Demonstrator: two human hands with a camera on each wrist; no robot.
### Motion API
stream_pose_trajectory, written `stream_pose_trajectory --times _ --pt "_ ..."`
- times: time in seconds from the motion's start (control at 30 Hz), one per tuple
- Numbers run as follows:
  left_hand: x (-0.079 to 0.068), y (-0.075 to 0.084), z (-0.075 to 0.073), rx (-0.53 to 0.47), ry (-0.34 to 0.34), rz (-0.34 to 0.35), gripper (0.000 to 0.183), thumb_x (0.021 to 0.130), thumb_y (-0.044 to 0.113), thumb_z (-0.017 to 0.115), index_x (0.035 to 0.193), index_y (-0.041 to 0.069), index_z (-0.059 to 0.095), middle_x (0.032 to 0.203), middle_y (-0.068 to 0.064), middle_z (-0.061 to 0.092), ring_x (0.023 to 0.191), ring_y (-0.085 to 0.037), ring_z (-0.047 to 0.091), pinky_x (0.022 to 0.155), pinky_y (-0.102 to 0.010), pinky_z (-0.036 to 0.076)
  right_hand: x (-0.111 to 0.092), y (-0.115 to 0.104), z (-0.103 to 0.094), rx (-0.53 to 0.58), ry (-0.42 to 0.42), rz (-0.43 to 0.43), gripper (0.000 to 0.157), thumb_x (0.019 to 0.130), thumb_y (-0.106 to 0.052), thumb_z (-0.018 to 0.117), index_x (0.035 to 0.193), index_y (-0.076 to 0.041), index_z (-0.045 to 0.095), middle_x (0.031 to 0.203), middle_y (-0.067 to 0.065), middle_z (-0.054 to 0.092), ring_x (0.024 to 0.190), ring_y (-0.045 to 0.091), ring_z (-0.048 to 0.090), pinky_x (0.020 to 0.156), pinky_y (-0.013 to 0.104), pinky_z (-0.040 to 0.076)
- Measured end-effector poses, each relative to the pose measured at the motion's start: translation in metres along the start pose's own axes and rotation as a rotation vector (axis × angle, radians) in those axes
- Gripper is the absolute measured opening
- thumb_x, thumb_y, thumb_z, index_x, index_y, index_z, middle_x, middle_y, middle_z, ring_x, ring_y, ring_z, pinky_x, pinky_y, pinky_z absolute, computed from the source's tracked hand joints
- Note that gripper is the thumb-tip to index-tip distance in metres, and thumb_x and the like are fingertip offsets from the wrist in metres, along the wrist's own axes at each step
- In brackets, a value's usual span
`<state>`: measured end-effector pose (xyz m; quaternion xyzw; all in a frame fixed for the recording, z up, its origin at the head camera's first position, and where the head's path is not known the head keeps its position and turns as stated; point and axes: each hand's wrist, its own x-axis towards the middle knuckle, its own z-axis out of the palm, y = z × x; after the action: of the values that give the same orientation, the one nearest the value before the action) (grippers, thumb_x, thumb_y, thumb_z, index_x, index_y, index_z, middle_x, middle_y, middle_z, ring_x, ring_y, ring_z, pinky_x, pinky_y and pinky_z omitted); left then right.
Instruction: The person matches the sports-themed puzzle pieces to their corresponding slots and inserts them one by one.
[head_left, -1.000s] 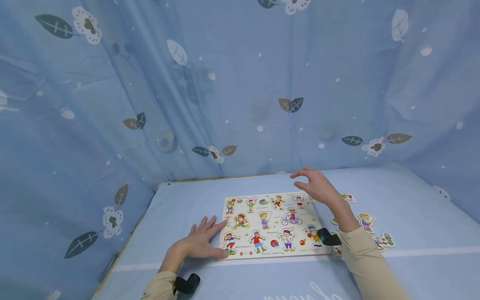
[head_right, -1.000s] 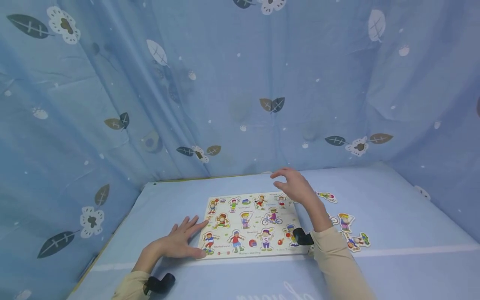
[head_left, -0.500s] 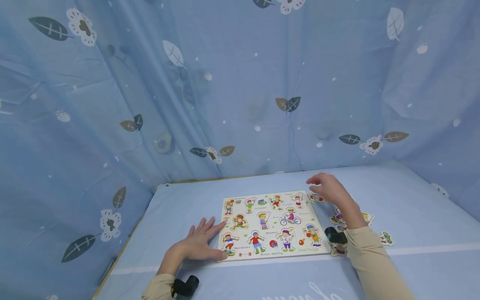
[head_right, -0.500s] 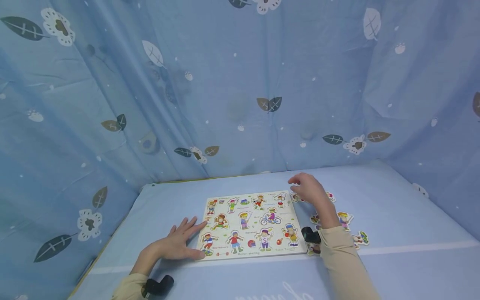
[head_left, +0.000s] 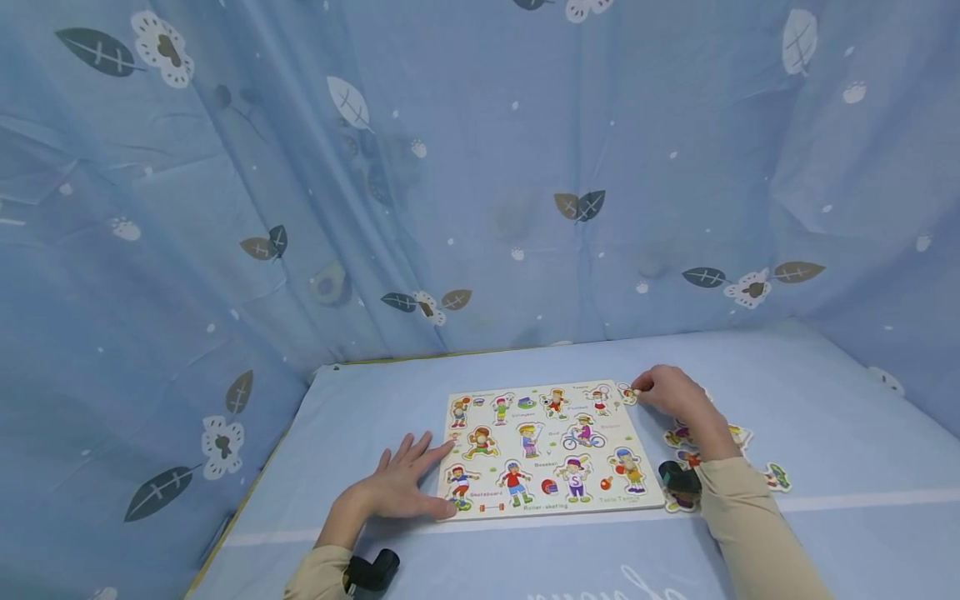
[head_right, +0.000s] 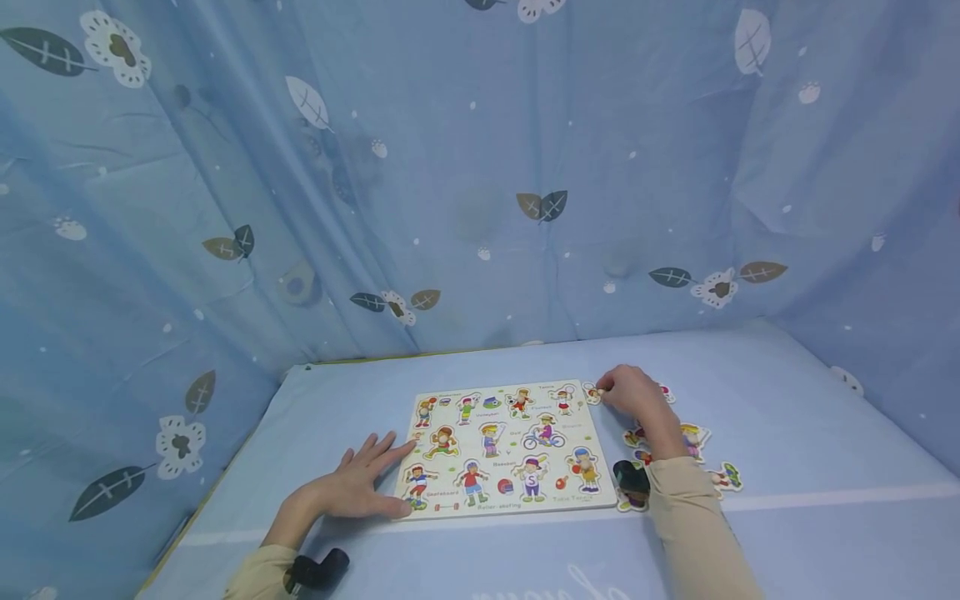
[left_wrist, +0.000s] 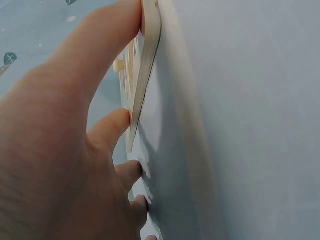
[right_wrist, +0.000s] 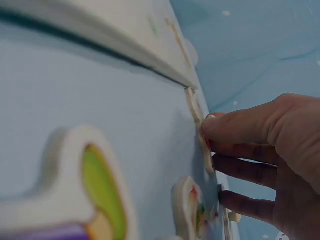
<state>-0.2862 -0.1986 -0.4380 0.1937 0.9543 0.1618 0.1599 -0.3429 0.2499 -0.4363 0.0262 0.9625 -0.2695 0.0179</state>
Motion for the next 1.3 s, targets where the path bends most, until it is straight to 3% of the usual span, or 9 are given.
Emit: stream_pose_trajectory --times 1.3 --pt "0.0028 -0.0025 0.0014 0.001 -0.005 0.008 0.098 0.076 0.067 0.071 0.157 0.029 0.03 0.165 -0.013 0.016 0.151 -0.042 0.003 0.116 -0.067 0.005 -0.0035 0.0039 -0.0033 -0.023 0.046 -0.044 0.024 0.093 -0.012 0.064 0.11 0.002 0.07 0.11 0.021 0.067 0.093 0.031 0.057 0.083 0.052 0.049"
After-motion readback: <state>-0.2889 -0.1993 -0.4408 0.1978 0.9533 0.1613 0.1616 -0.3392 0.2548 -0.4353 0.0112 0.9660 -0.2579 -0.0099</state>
